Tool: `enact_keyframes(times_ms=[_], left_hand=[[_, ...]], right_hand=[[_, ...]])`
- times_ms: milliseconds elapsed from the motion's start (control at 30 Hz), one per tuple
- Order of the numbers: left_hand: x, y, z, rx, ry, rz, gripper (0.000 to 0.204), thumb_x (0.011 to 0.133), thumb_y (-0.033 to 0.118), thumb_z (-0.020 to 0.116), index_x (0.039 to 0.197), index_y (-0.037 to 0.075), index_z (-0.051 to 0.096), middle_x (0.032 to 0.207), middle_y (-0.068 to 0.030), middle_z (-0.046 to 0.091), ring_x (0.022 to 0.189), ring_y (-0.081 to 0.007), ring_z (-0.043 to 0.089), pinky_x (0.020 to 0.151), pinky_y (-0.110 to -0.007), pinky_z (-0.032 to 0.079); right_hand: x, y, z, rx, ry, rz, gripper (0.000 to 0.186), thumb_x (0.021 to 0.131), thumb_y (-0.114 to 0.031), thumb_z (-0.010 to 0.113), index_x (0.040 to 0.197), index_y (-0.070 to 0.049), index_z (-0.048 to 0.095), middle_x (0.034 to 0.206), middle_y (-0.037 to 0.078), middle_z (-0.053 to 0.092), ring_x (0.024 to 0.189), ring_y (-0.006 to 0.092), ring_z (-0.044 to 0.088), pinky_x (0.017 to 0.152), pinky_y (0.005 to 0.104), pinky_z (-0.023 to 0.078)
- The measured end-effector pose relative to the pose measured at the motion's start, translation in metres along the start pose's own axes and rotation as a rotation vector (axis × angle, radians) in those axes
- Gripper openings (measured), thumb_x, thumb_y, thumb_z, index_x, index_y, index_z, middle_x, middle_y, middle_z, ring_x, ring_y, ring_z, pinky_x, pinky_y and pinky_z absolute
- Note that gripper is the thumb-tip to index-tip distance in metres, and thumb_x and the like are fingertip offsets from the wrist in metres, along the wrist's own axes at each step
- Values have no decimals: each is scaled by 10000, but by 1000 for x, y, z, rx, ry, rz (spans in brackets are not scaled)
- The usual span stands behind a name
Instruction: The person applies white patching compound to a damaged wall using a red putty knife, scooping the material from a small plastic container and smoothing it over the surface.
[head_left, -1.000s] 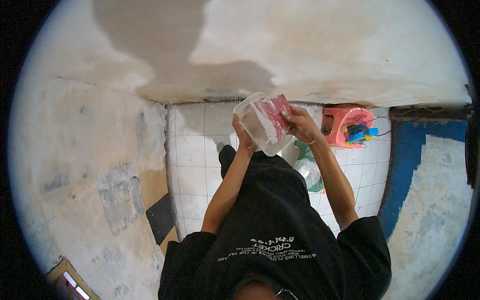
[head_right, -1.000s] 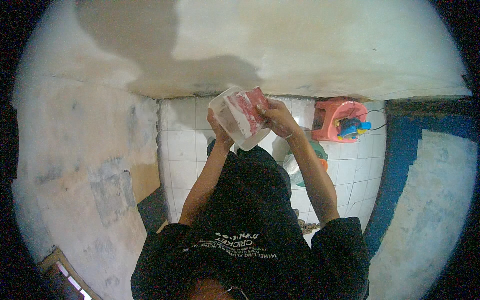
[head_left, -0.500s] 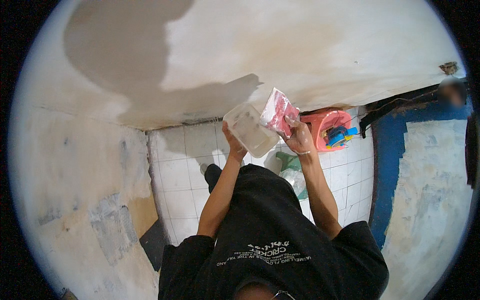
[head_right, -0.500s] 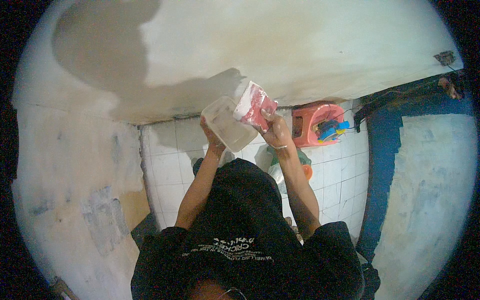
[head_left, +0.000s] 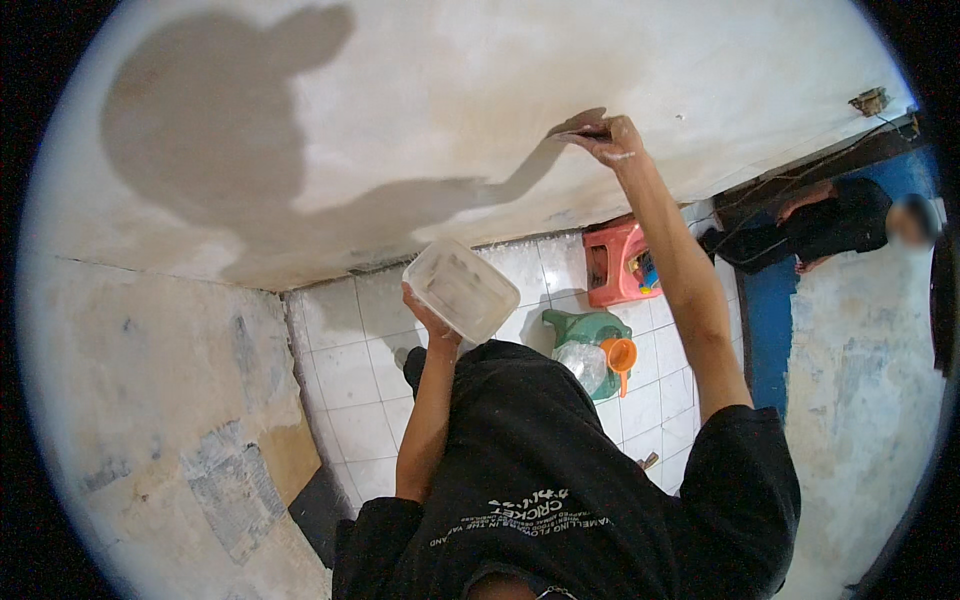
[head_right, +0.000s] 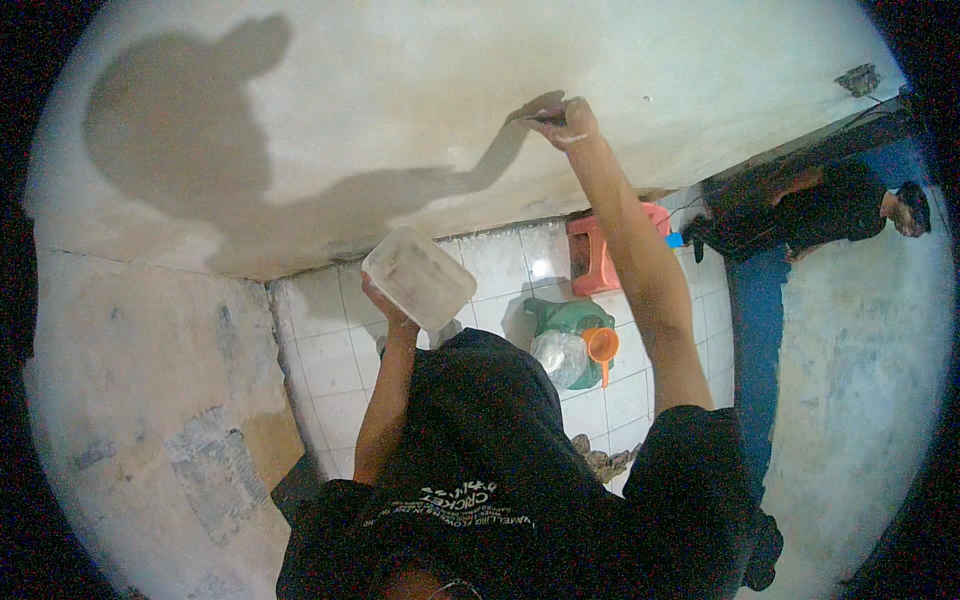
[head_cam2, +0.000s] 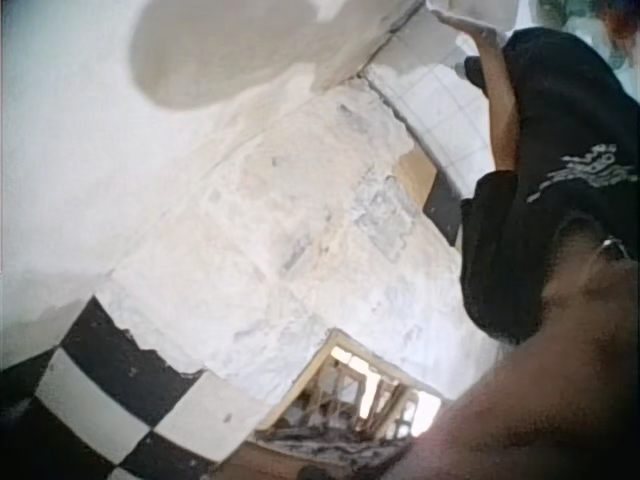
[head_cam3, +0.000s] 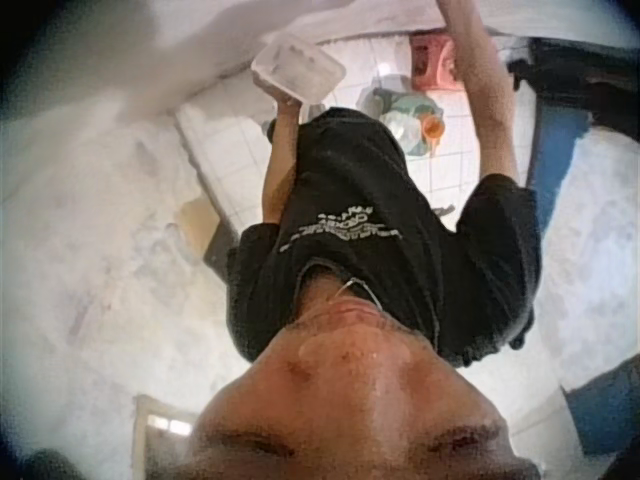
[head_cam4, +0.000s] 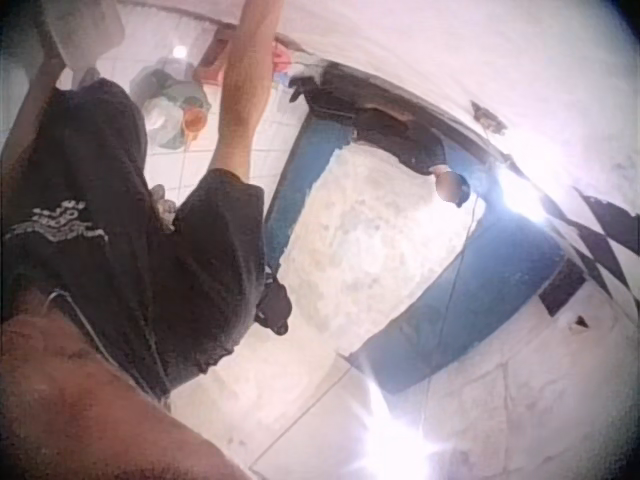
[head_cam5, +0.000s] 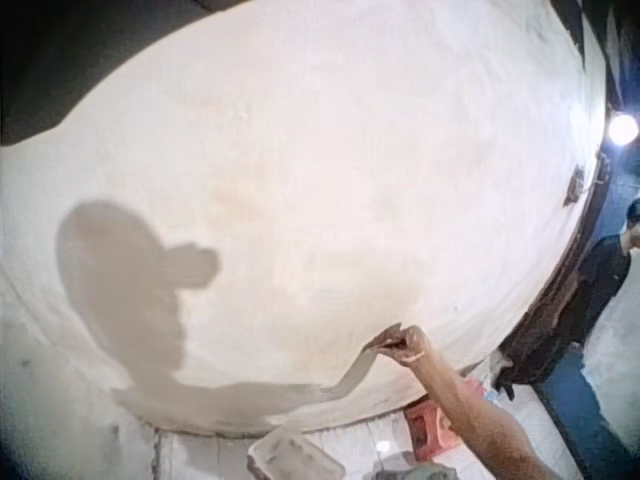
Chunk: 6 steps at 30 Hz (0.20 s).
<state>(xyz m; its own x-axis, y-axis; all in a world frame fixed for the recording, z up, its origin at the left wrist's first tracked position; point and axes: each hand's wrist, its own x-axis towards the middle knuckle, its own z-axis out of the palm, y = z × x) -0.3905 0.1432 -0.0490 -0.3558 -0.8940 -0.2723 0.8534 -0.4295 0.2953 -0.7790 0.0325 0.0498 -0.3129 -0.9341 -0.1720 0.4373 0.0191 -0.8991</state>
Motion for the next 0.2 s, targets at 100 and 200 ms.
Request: enact_keyframes(times_ms=[100, 200], left_hand=[[-1, 6, -4, 66, 65, 14, 673, 863, 611, 298, 1261, 90, 454, 1216, -117, 523, 1073, -297, 529, 910, -450, 457], [-3, 12, -7, 128, 169, 69, 741, 837, 659, 290, 1298, 96, 434, 1238, -125, 515, 1083, -310, 520, 927, -500, 429]], right_hand=[[8, -9, -6, -278, -188, 11, 374, 871, 21, 406, 1086, 312, 311, 1214, 401, 371, 1167, 503, 396, 960, 582, 433], [5, -13, 7, -206, -194, 106, 462, 851, -10, 483, 1111, 315, 284, 1260, 415, 319, 1196, 507, 369, 973, 587, 420]])
